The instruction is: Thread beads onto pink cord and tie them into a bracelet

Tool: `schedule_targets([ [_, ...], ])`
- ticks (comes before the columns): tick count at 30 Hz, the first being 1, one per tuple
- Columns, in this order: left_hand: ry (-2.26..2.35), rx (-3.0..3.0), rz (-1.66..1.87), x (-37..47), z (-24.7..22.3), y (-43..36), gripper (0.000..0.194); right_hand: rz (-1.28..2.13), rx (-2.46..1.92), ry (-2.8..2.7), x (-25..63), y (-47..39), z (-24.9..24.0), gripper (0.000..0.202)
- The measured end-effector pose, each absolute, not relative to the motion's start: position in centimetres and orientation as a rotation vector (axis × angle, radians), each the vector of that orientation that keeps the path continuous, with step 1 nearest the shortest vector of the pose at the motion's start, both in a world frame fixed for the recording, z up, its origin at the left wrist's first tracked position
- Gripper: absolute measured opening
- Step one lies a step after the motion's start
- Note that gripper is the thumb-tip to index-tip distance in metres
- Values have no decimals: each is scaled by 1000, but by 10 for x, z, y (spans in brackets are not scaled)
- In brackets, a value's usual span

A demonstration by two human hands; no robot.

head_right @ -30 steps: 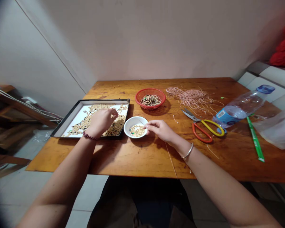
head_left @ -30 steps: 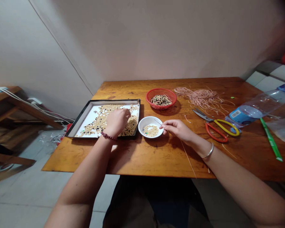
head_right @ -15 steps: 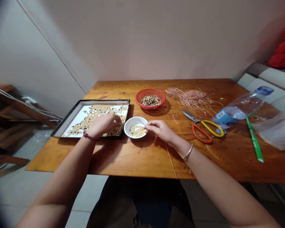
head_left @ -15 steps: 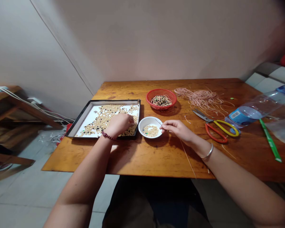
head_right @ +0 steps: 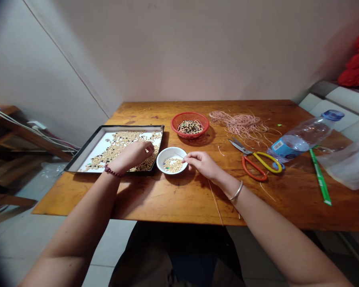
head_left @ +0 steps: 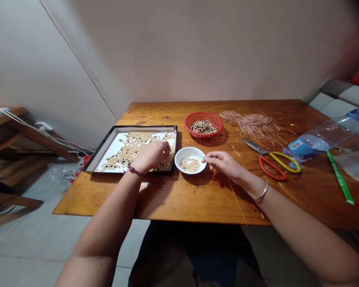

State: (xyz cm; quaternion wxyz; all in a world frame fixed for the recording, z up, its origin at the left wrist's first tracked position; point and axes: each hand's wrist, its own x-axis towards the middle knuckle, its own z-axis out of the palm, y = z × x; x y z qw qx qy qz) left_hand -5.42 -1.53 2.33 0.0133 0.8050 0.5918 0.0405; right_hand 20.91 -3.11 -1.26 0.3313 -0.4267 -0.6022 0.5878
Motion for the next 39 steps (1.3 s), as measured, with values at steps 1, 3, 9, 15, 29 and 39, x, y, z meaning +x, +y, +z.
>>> schedule_targets([
  [1,1847,2505,199,-54,24,-15,20,1539,-1118,-1575,209,-31,-12,27],
  [3,1808,2481,369,-50,25,-16,18,1544,-1116,-1576,209,-32,-12,27],
  [9,1253,2208,821,-27,27,-25,18,1556,-1020,-1642,208,-36,-9,27],
  [15,1093,1997,878,-15,22,-28,27,1486,-957,-1714,208,-39,-7,29],
  [29,1084,2026,897,-15,18,-27,25,1446,-943,-1725,209,-38,-9,23],
  [39,1085,2035,928,-15,19,-28,27,1455,-938,-1720,209,-38,-8,23],
])
